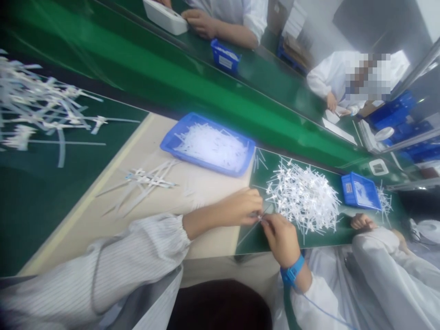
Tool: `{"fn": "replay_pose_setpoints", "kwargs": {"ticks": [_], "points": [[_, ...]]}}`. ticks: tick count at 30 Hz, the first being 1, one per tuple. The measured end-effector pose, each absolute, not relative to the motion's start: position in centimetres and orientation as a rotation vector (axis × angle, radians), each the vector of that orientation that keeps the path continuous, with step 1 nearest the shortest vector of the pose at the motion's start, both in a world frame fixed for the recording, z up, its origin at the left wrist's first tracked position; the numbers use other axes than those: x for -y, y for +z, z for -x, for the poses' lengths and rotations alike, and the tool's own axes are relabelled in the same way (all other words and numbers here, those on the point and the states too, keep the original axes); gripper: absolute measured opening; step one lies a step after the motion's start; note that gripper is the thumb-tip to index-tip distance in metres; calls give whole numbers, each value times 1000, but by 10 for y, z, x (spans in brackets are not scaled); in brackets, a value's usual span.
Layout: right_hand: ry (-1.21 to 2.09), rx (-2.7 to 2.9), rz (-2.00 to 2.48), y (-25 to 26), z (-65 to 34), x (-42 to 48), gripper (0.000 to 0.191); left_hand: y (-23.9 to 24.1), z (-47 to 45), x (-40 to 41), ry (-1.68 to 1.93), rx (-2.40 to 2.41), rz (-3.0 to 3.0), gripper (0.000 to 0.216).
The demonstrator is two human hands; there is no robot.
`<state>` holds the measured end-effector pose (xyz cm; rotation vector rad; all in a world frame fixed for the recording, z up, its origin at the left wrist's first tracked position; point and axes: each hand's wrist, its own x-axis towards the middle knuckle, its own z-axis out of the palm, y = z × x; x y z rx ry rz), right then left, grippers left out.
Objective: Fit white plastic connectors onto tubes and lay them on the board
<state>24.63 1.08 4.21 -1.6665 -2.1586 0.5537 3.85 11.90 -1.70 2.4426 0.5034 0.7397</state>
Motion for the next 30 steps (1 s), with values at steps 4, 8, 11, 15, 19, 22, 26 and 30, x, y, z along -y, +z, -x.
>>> {"fn": "replay_pose_setpoints", "kwargs": {"ticks": [4,8,11,15,19,22,26,30], "points": [[506,2219,1686,44,-242,-12,13,-15,-38,-118,715,-522,-2456,13],[479,2275,1709,46,-237,-16,19,-13,-38,-117,716,-534,-2464,17],[481,2312,1704,47,-238,-19,18,-12,-37,-116,723,-544,-2462,19],[481,2351,1678,48,-243,-19,16,-10,-36,-115,737,-541,-2450,21],[485,2388,1652,47,-245,-19,18,-11,-36,-114,773,-543,-2422,19],[497,2429,1625,48,-244,-20,19,-12,-37,-113,768,-557,-2419,22],[512,2475,1594,48,-243,-23,22,-15,-38,-114,783,-543,-2396,24],[554,2452,1583,48,-242,-26,24,-17,-37,-116,791,-507,-2384,20]]}}
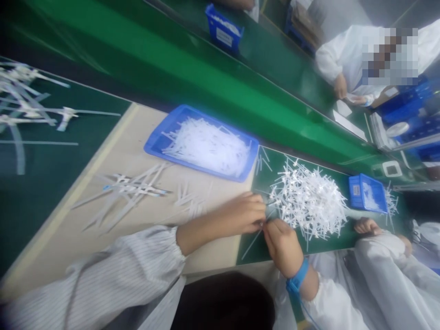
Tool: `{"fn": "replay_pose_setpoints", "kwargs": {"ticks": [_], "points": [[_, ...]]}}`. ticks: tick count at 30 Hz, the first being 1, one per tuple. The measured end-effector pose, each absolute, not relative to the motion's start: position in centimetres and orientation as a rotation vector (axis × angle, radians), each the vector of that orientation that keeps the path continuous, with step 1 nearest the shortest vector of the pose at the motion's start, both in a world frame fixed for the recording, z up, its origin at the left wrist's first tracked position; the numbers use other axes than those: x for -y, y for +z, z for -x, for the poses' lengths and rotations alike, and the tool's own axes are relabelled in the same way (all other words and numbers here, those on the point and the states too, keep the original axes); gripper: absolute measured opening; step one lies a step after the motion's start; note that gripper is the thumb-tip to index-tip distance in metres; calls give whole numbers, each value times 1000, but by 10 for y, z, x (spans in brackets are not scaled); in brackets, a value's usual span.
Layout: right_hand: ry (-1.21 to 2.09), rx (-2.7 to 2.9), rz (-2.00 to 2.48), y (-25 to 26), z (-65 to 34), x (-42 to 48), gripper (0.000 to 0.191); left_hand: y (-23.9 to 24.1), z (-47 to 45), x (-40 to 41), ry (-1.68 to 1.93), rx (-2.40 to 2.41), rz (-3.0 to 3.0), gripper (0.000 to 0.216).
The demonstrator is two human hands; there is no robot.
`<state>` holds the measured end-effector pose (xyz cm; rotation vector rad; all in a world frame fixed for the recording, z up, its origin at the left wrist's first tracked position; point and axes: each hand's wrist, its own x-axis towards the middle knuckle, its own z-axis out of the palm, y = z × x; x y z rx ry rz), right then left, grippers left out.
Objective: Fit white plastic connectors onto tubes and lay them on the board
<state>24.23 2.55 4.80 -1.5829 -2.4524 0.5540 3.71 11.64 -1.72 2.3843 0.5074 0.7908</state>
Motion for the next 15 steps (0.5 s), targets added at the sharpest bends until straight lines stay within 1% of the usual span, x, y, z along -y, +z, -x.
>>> {"fn": "replay_pose_setpoints", "kwargs": {"ticks": [5,15], "points": [[627,2359,1624,54,-245,-23,12,-18,-37,-119,804,-476,-2383,16],[500,2421,1663,51,-246,-25,15,-17,-38,-116,806,-517,-2424,21]]}}
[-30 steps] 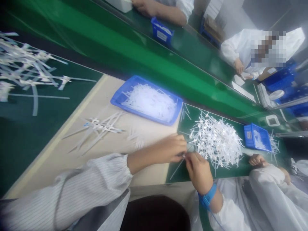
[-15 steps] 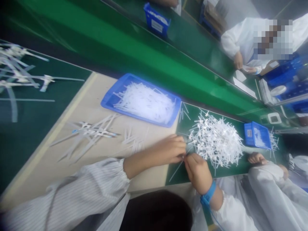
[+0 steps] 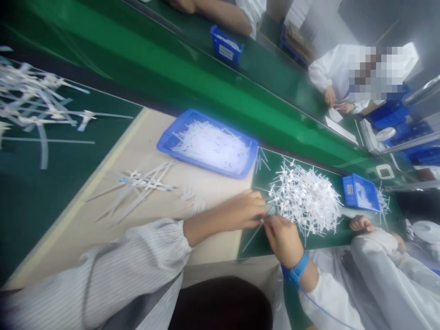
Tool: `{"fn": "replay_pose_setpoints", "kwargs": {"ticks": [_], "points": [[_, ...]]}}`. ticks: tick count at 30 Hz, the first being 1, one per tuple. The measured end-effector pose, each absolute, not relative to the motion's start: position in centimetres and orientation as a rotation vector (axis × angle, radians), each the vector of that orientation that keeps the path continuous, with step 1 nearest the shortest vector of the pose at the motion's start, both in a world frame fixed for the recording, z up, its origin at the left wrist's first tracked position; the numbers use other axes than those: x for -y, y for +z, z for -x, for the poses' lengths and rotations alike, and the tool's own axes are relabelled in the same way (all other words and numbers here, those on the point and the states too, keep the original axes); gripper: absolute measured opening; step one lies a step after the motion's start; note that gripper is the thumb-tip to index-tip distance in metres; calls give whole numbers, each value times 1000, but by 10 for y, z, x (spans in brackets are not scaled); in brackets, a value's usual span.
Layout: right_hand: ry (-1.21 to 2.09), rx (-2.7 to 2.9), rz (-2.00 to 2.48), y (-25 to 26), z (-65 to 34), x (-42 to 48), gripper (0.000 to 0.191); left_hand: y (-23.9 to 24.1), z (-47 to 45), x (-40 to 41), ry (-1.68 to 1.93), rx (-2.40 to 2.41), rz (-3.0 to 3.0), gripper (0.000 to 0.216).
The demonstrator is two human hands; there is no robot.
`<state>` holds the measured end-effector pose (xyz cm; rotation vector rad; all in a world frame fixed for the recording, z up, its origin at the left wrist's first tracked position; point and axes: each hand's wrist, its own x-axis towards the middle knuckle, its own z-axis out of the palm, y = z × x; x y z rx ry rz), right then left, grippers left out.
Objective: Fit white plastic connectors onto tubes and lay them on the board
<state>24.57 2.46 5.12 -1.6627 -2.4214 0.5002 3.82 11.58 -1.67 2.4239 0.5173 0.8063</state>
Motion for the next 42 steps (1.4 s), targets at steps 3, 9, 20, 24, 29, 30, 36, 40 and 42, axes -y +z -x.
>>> {"fn": "replay_pose_setpoints", "kwargs": {"ticks": [3,9,20,24,29,30,36,40,42], "points": [[491,2432,1631,49,-248,-25,16,-15,-37,-115,784,-515,-2434,20],[499,2414,1607,45,-249,-24,20,-19,-40,-118,763,-506,-2421,18],[820,1781,1621,35,-261,-20,24,-8,-36,-120,693,-518,-2234,10],[700,1336,1595,39,-263,-15,31,5,-32,-126,758,-558,-1828,19],[836,1113,1404,26,-232,-17,30,6,-33,-128,769,-492,-1464,39],[875,1094,1347,20,-223,-19,32,3,-34,-126,758,-483,-1421,42],[917,953,1162,-9,-189,-21,32,-4,-38,-114,767,-566,-1370,40],[894,961,1156,-14,-191,-16,26,2,-37,-110,783,-580,-1450,32],[916,953,1142,-14,-192,-14,25,5,-36,-108,805,-587,-1500,28]]}}
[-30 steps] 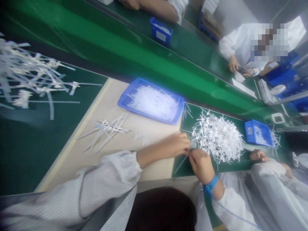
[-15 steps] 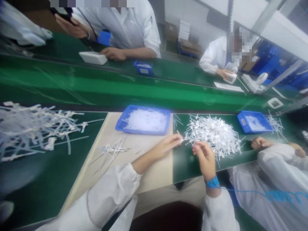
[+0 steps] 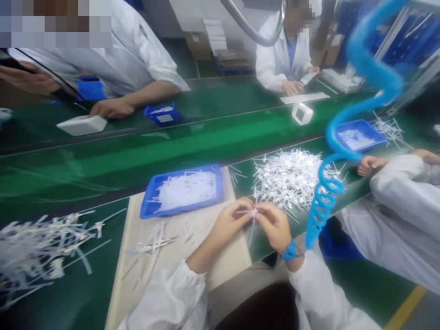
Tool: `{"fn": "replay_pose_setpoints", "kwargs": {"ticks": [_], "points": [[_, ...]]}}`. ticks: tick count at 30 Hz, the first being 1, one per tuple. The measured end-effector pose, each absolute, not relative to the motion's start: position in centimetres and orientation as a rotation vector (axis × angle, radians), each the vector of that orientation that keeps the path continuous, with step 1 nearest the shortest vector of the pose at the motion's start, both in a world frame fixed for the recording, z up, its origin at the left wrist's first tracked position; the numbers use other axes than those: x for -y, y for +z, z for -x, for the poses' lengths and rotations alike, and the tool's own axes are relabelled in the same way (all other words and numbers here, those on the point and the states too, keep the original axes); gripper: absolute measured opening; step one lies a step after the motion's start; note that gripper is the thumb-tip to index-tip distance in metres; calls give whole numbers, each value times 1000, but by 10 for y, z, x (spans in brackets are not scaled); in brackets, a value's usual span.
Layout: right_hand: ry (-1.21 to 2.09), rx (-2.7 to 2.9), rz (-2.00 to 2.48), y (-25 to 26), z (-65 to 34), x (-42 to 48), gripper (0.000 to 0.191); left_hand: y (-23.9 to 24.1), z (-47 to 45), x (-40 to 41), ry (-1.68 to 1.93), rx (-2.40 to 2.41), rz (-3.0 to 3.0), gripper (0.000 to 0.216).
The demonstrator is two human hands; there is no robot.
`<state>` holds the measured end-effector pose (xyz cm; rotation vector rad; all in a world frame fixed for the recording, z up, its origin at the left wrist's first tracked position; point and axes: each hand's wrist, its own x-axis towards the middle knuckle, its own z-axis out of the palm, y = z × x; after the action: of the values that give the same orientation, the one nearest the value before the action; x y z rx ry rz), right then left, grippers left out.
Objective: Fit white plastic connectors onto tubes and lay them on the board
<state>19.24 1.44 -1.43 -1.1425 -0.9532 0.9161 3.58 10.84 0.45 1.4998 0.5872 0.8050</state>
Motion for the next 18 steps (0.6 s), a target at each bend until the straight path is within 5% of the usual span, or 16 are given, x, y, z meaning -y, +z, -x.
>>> {"fn": "replay_pose_setpoints", "kwargs": {"ticks": [18], "points": [[969,917,1116,-13,-191,-9,18,9,-32,-104,993,-533,-1830,8]]}}
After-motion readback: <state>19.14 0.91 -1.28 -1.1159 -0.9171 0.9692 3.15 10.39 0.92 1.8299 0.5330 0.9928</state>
